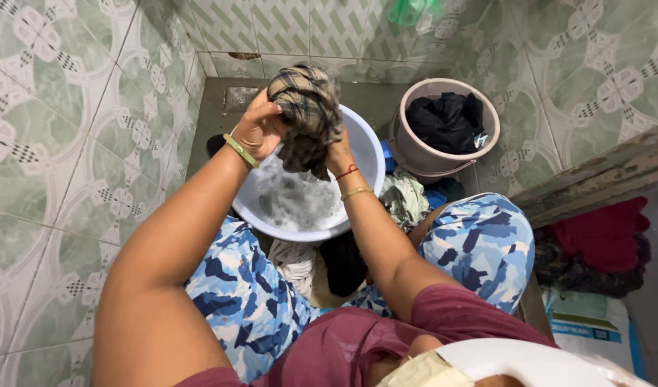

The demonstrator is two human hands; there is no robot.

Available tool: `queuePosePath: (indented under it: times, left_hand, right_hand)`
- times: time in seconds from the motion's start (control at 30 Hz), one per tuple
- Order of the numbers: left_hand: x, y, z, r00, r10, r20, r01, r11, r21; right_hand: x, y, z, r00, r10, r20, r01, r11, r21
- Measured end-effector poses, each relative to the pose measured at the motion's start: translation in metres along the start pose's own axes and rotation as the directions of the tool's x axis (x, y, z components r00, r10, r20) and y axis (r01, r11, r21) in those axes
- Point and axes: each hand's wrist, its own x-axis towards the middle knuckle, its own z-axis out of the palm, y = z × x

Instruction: The person hand-washes several pieces of clothing in a white basin filled with soapy water. They scrub, rinse, and wring out each item before placing it into a second bucket beside them.

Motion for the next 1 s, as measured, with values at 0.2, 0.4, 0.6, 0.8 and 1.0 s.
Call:
queuePosePath:
  times: [0.2,0.4,0.6,0.8,1.0]
  left_hand:
    - [0.004,0.000,-0.032,0.982,-0.083,-0.172,0.076,0.996,-0.046]
    - [0.009,-0.045,-0.061,0.777,-0.225,-0.588,0.461,0.839,0.289]
    - [-0.010,-0.051,-0.038,0.841,-0.416,-0.345,0.426,0.903,-0.051]
    - [0.004,-0.055,-0.058,0.852,-0.200,-0.483,0.222,0.975,-0.012]
    - [0.008,-0.037,-0.074,0.713,0.410,-0.569,0.115,0.732,0.672]
  right_hand:
    - [0.016,0.009,-0.020,1.000,-0.024,-0.007,0.025,0.875,0.483]
    - [-0.014,-0.021,0.021,0.953,-0.232,0.197,0.154,0.926,0.345]
    - [-0.017,-0.013,0.024,0.978,-0.104,0.182,0.000,0.868,0.496]
    - [0.016,0.024,-0.047,0.986,0.019,0.164,-0.061,0.966,0.253]
    - [0.032,0.001,-0.100,0.864,0.440,0.246,-0.456,0.890,0.009]
